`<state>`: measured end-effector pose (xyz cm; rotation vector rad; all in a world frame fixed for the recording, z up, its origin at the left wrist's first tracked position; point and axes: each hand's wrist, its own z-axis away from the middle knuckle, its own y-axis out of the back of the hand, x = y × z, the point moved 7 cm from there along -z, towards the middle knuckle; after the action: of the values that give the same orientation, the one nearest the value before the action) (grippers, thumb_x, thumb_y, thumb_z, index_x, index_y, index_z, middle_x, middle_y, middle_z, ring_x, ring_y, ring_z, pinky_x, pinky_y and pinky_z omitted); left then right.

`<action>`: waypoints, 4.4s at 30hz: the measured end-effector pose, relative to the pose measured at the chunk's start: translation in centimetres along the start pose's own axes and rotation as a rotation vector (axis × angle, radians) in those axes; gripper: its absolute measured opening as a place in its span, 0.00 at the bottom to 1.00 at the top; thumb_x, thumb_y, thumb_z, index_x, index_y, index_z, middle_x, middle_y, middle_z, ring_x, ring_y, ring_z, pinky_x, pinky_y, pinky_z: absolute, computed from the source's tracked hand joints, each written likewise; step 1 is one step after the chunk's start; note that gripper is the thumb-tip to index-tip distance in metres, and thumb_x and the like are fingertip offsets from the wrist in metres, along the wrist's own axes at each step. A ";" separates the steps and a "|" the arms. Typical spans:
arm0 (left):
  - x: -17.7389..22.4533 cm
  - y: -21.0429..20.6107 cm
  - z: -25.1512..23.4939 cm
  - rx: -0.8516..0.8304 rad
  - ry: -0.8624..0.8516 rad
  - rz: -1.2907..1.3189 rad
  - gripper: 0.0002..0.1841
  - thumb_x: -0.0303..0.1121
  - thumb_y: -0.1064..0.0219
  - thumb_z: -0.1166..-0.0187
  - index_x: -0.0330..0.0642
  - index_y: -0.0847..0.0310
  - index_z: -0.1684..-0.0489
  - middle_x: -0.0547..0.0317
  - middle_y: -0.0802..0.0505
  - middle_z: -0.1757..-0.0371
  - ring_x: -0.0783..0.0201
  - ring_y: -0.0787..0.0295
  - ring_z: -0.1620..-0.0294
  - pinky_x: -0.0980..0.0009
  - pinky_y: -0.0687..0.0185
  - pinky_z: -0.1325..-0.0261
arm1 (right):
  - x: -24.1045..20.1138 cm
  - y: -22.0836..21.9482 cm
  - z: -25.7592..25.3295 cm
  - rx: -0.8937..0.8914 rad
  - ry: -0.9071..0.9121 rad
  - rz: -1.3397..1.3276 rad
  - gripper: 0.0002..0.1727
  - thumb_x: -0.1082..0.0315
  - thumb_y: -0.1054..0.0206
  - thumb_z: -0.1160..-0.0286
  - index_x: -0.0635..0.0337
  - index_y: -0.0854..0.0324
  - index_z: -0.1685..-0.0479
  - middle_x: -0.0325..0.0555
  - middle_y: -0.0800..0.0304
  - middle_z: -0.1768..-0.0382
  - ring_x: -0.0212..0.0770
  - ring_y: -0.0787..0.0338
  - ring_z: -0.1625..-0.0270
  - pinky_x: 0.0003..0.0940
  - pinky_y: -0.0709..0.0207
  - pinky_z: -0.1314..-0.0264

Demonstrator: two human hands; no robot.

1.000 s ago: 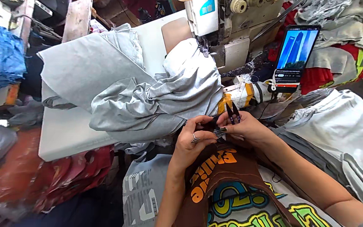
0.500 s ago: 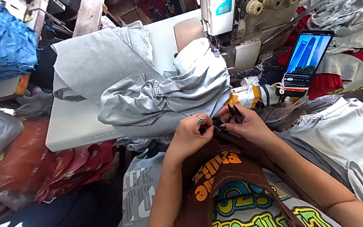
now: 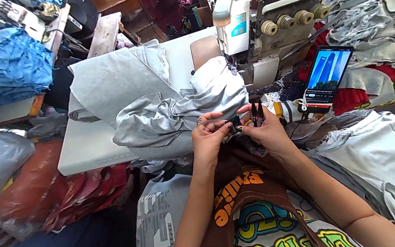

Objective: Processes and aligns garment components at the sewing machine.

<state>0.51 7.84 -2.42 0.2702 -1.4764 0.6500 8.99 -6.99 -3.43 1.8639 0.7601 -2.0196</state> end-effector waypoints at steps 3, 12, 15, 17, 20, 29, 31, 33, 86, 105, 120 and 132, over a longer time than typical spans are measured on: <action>-0.3 -0.4 -0.4 0.007 0.079 0.078 0.24 0.09 0.27 0.36 0.36 0.21 0.41 0.50 0.04 0.67 0.59 0.04 0.70 0.63 0.05 0.59 | -0.1 0.1 -0.4 0.004 0.003 -0.021 0.30 0.84 0.23 0.43 0.53 0.19 0.37 0.39 0.14 0.68 0.27 0.27 0.82 0.19 0.32 0.83; 2.2 -1.4 -3.7 0.003 -0.004 -0.004 0.26 0.10 0.24 0.38 0.41 0.23 0.42 0.57 0.05 0.68 0.64 0.07 0.73 0.67 0.07 0.65 | -1.9 0.2 -2.8 -0.021 0.029 -0.065 0.23 0.75 0.30 0.24 0.50 0.23 0.30 0.39 0.10 0.61 0.24 0.32 0.85 0.18 0.38 0.85; 3.1 -1.7 -4.7 -0.011 -0.044 -0.043 0.26 0.10 0.24 0.37 0.42 0.24 0.43 0.59 0.05 0.68 0.66 0.06 0.72 0.69 0.07 0.65 | -2.2 0.8 -3.5 0.021 0.001 -0.096 0.19 0.74 0.35 0.19 0.52 0.22 0.30 0.39 0.12 0.64 0.23 0.34 0.86 0.17 0.39 0.85; 3.7 -1.9 -5.3 -0.027 -0.071 -0.068 0.26 0.11 0.24 0.37 0.42 0.25 0.42 0.60 0.05 0.68 0.66 0.06 0.72 0.68 0.07 0.63 | -2.5 1.1 -3.9 0.040 -0.006 -0.103 0.19 0.75 0.37 0.18 0.53 0.23 0.30 0.40 0.11 0.64 0.23 0.34 0.86 0.17 0.40 0.86; 4.6 -2.3 -6.1 -0.047 -0.106 -0.125 0.26 0.12 0.23 0.38 0.43 0.25 0.44 0.61 0.06 0.69 0.68 0.07 0.72 0.70 0.08 0.63 | -3.0 1.4 -4.6 0.045 0.010 -0.116 0.20 0.76 0.37 0.18 0.53 0.24 0.29 0.40 0.08 0.62 0.23 0.34 0.87 0.16 0.40 0.86; 6.2 -4.0 -9.3 -0.057 -0.153 -0.240 0.27 0.12 0.20 0.42 0.38 0.27 0.45 0.59 0.07 0.69 0.66 0.06 0.70 0.68 0.06 0.61 | -3.8 1.9 -6.7 0.042 0.071 -0.137 0.21 0.77 0.36 0.20 0.52 0.24 0.30 0.40 0.12 0.64 0.23 0.37 0.88 0.16 0.44 0.90; 6.2 -4.3 -10.1 -0.042 -0.160 -0.230 0.27 0.12 0.20 0.43 0.36 0.26 0.45 0.57 0.07 0.69 0.65 0.06 0.69 0.67 0.06 0.60 | -3.8 2.0 -7.2 0.054 0.070 -0.144 0.21 0.78 0.37 0.19 0.54 0.24 0.30 0.40 0.13 0.65 0.23 0.38 0.88 0.17 0.44 0.89; 6.2 -4.5 -10.4 -0.048 -0.185 -0.245 0.27 0.12 0.20 0.43 0.37 0.26 0.46 0.58 0.07 0.68 0.65 0.06 0.68 0.67 0.06 0.62 | -3.6 2.1 -7.5 0.057 0.052 -0.151 0.18 0.77 0.39 0.18 0.57 0.23 0.31 0.39 0.15 0.65 0.23 0.38 0.88 0.17 0.43 0.89; 4.8 -2.7 -9.9 0.089 -0.624 -0.428 0.09 0.20 0.25 0.28 0.38 0.12 0.54 0.61 0.05 0.52 0.72 0.07 0.55 0.73 0.09 0.50 | 4.6 3.8 -5.8 0.028 -0.143 -0.038 0.05 0.70 0.31 0.21 0.61 0.17 0.54 0.30 0.27 0.83 0.21 0.35 0.85 0.18 0.38 0.81; 3.4 -7.5 -6.6 -0.219 -1.246 -1.208 0.07 0.24 0.34 0.21 0.33 0.08 0.59 0.44 0.03 0.45 0.51 0.04 0.45 0.61 0.10 0.51 | 3.8 5.1 -3.4 0.042 -0.113 -0.038 0.02 0.66 0.33 0.21 0.53 0.18 0.59 0.24 0.27 0.81 0.18 0.36 0.85 0.15 0.40 0.82; 4.0 -9.2 -6.0 -0.095 -1.244 -1.388 0.08 0.19 0.35 0.25 0.32 0.08 0.62 0.43 0.03 0.53 0.51 0.07 0.69 0.62 0.18 0.73 | 4.1 4.8 -3.7 0.025 -0.147 -0.021 0.02 0.66 0.33 0.21 0.53 0.19 0.59 0.24 0.28 0.82 0.18 0.36 0.86 0.15 0.40 0.82; 3.6 -8.8 -5.9 -0.116 -1.023 -1.383 0.11 0.30 0.34 0.17 0.32 0.07 0.53 0.43 0.05 0.43 0.50 0.04 0.46 0.60 0.09 0.48 | 4.1 4.0 -3.5 0.038 -0.115 -0.027 0.03 0.67 0.33 0.21 0.55 0.19 0.59 0.25 0.26 0.80 0.18 0.35 0.85 0.15 0.39 0.81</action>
<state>10.20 4.85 2.35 1.5039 -1.7728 -0.8252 13.57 -7.75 -8.30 1.7492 0.7238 -2.1507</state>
